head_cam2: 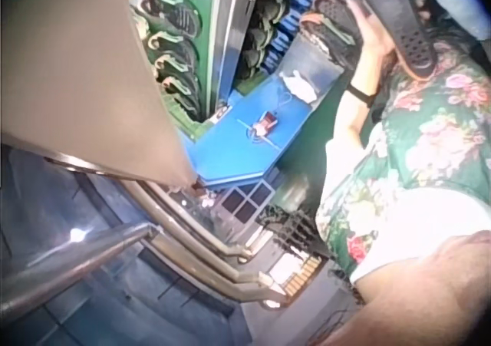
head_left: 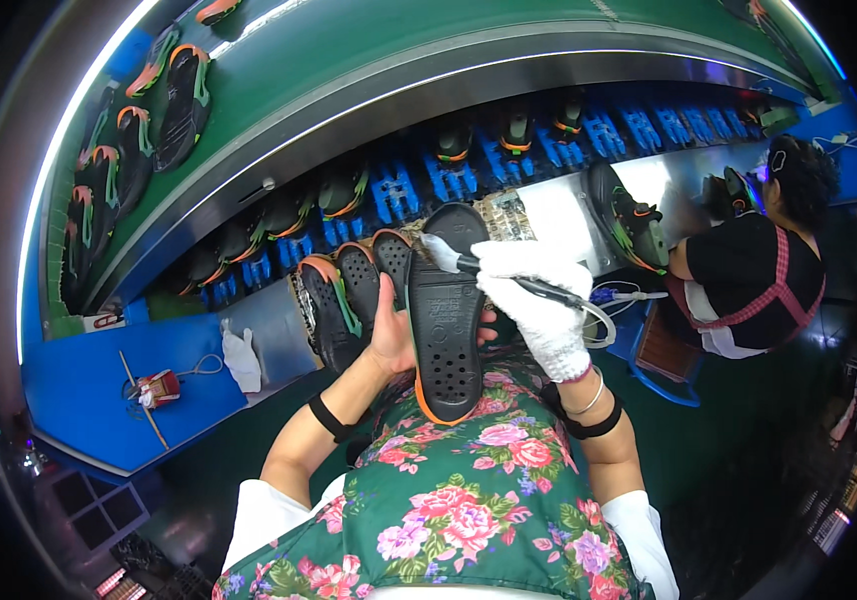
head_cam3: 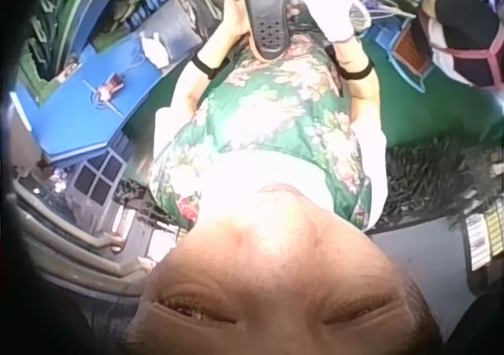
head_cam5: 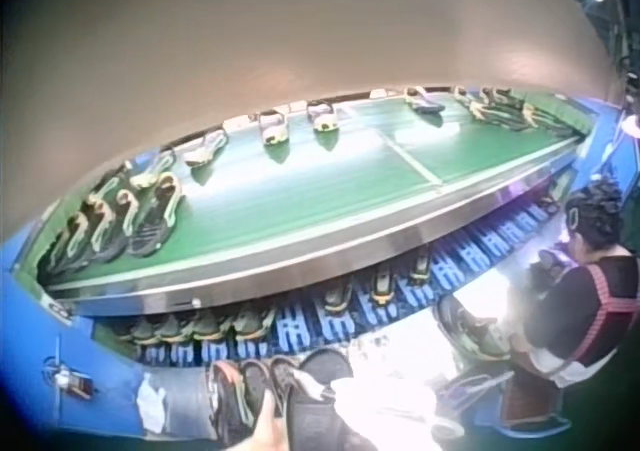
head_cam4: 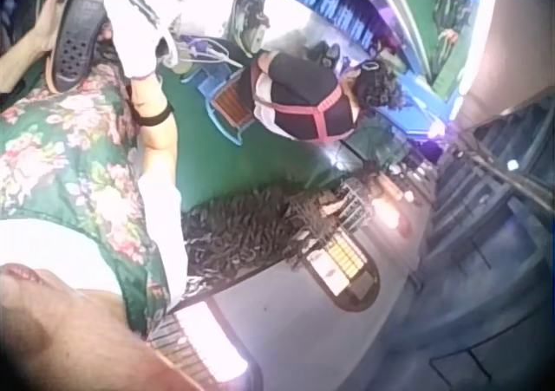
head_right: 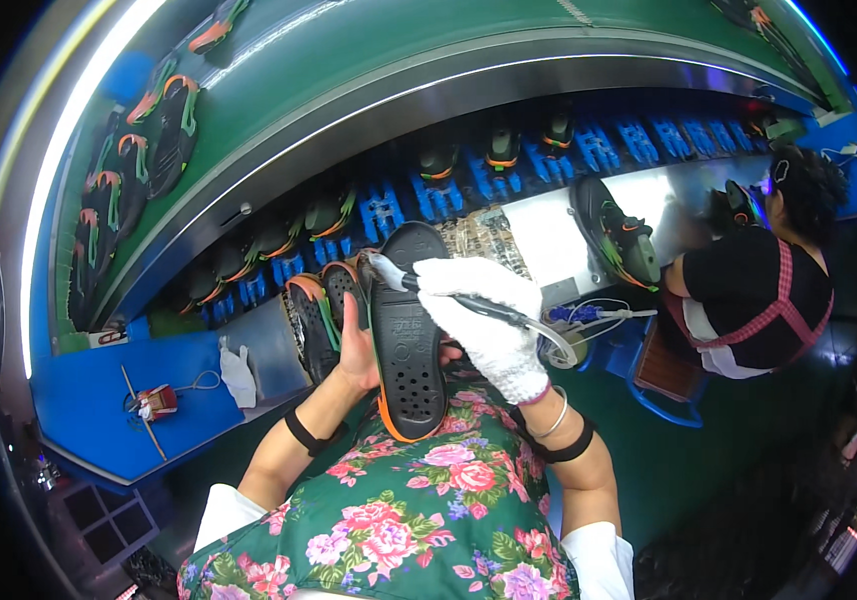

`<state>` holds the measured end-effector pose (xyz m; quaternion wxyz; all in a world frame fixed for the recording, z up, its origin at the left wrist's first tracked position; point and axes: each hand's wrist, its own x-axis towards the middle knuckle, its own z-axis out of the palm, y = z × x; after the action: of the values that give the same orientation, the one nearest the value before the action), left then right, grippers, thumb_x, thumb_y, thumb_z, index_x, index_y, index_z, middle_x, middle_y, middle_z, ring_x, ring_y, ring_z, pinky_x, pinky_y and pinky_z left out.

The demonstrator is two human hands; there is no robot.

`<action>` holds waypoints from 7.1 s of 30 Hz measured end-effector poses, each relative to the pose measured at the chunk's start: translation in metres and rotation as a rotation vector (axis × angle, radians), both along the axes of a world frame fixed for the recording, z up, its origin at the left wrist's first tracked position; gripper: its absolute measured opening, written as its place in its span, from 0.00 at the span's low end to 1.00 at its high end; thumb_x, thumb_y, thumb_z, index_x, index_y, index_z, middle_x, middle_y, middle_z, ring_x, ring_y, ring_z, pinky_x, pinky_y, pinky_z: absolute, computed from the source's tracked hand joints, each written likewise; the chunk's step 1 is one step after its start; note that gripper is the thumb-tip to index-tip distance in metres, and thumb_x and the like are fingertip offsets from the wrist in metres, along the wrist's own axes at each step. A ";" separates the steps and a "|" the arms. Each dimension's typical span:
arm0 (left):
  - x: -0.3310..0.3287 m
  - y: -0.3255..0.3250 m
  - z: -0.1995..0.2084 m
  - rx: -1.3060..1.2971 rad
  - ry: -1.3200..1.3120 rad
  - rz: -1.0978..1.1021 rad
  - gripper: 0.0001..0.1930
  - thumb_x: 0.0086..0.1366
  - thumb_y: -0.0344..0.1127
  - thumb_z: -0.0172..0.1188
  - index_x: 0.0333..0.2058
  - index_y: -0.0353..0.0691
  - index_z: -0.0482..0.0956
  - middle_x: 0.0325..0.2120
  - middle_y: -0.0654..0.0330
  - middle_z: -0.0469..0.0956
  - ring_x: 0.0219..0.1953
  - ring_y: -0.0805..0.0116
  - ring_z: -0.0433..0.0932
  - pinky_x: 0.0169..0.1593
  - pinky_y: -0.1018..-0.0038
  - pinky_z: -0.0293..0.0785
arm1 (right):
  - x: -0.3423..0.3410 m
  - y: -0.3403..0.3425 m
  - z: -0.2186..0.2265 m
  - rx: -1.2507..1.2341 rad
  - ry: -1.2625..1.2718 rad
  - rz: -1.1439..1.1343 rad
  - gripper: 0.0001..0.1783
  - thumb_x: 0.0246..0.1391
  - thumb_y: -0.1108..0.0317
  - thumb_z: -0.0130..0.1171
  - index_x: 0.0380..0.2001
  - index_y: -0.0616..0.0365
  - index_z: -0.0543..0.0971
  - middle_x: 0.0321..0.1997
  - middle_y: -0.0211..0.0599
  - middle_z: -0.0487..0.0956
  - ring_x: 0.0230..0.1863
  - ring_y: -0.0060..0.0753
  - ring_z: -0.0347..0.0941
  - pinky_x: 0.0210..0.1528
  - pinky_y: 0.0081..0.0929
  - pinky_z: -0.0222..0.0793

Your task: Apply adhesive to the edges and surfaces of shoe soles using a brush.

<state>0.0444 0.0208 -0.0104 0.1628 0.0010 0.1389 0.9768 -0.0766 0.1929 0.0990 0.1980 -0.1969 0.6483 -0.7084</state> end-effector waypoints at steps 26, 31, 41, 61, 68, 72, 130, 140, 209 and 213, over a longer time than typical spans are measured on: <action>-0.043 0.033 0.056 -0.265 -0.222 0.361 0.58 0.60 0.87 0.27 0.69 0.41 0.64 0.65 0.51 0.69 0.65 0.55 0.70 0.68 0.58 0.65 | -0.013 -0.016 0.033 0.035 0.844 0.134 0.19 0.47 0.73 0.68 0.46 0.55 0.87 0.47 0.41 0.86 0.47 0.44 0.82 0.52 0.36 0.76; -0.048 0.035 0.064 -0.436 -0.290 0.431 0.55 0.61 0.86 0.28 0.69 0.43 0.64 0.63 0.55 0.71 0.63 0.58 0.71 0.68 0.59 0.66 | -0.012 -0.014 0.016 0.205 0.958 -0.017 0.17 0.46 0.75 0.68 0.43 0.56 0.87 0.46 0.40 0.86 0.47 0.44 0.83 0.51 0.34 0.77; -0.043 0.011 0.016 -0.483 -0.073 0.556 0.46 0.69 0.78 0.25 0.72 0.51 0.58 0.64 0.58 0.69 0.64 0.59 0.70 0.70 0.57 0.63 | -0.011 -0.009 0.022 0.122 0.929 0.183 0.20 0.54 0.74 0.63 0.52 0.57 0.83 0.53 0.42 0.84 0.52 0.46 0.81 0.56 0.39 0.75; -0.055 -0.002 0.037 -0.137 -0.073 0.279 0.62 0.54 0.90 0.31 0.63 0.36 0.68 0.51 0.44 0.79 0.48 0.50 0.82 0.55 0.54 0.79 | 0.006 -0.007 0.005 0.017 0.887 0.245 0.16 0.48 0.75 0.67 0.43 0.55 0.87 0.46 0.42 0.86 0.49 0.44 0.84 0.55 0.38 0.78; -0.059 -0.008 0.044 -0.078 -0.052 0.354 0.65 0.49 0.93 0.30 0.60 0.33 0.70 0.45 0.43 0.80 0.44 0.48 0.83 0.49 0.53 0.83 | -0.001 0.006 0.002 -0.032 0.771 0.177 0.15 0.45 0.75 0.70 0.40 0.56 0.88 0.44 0.42 0.87 0.45 0.45 0.84 0.48 0.37 0.79; -0.061 -0.016 0.037 -0.114 0.009 0.230 0.65 0.49 0.93 0.32 0.61 0.32 0.69 0.47 0.42 0.79 0.44 0.47 0.83 0.47 0.54 0.84 | 0.011 0.002 0.004 -0.043 0.924 0.237 0.15 0.44 0.77 0.71 0.39 0.56 0.88 0.44 0.42 0.87 0.45 0.46 0.84 0.45 0.36 0.80; -0.113 -0.051 0.047 -0.198 0.306 0.345 0.73 0.37 0.96 0.37 0.62 0.30 0.65 0.47 0.40 0.77 0.43 0.44 0.83 0.45 0.52 0.83 | 0.019 0.015 0.000 -0.086 0.708 0.168 0.11 0.41 0.77 0.71 0.32 0.55 0.87 0.37 0.40 0.87 0.40 0.44 0.85 0.43 0.36 0.80; -0.115 -0.041 0.045 -0.224 0.177 0.437 0.72 0.38 0.97 0.29 0.58 0.30 0.69 0.43 0.42 0.79 0.39 0.47 0.84 0.42 0.54 0.84 | 0.020 0.024 -0.010 -0.148 0.391 0.036 0.11 0.44 0.81 0.69 0.34 0.59 0.86 0.40 0.43 0.86 0.41 0.40 0.84 0.45 0.33 0.79; -0.056 0.017 0.016 -0.320 -0.144 0.063 0.22 0.78 0.42 0.46 0.62 0.36 0.71 0.63 0.51 0.72 0.62 0.56 0.73 0.64 0.57 0.72 | -0.039 0.032 0.019 0.238 0.606 0.162 0.10 0.45 0.83 0.68 0.33 0.62 0.86 0.38 0.43 0.86 0.41 0.37 0.83 0.46 0.31 0.77; -0.050 0.015 0.007 -0.320 -0.196 -0.015 0.20 0.75 0.42 0.53 0.55 0.31 0.76 0.49 0.43 0.81 0.47 0.47 0.83 0.54 0.54 0.82 | -0.025 0.037 0.030 0.239 0.749 0.167 0.13 0.43 0.83 0.68 0.34 0.58 0.87 0.38 0.43 0.86 0.40 0.42 0.83 0.44 0.33 0.77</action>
<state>-0.0053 0.0359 -0.0030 0.1807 -0.1193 0.2761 0.9364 -0.1015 0.2295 0.1290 0.0263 -0.4690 0.7353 -0.4886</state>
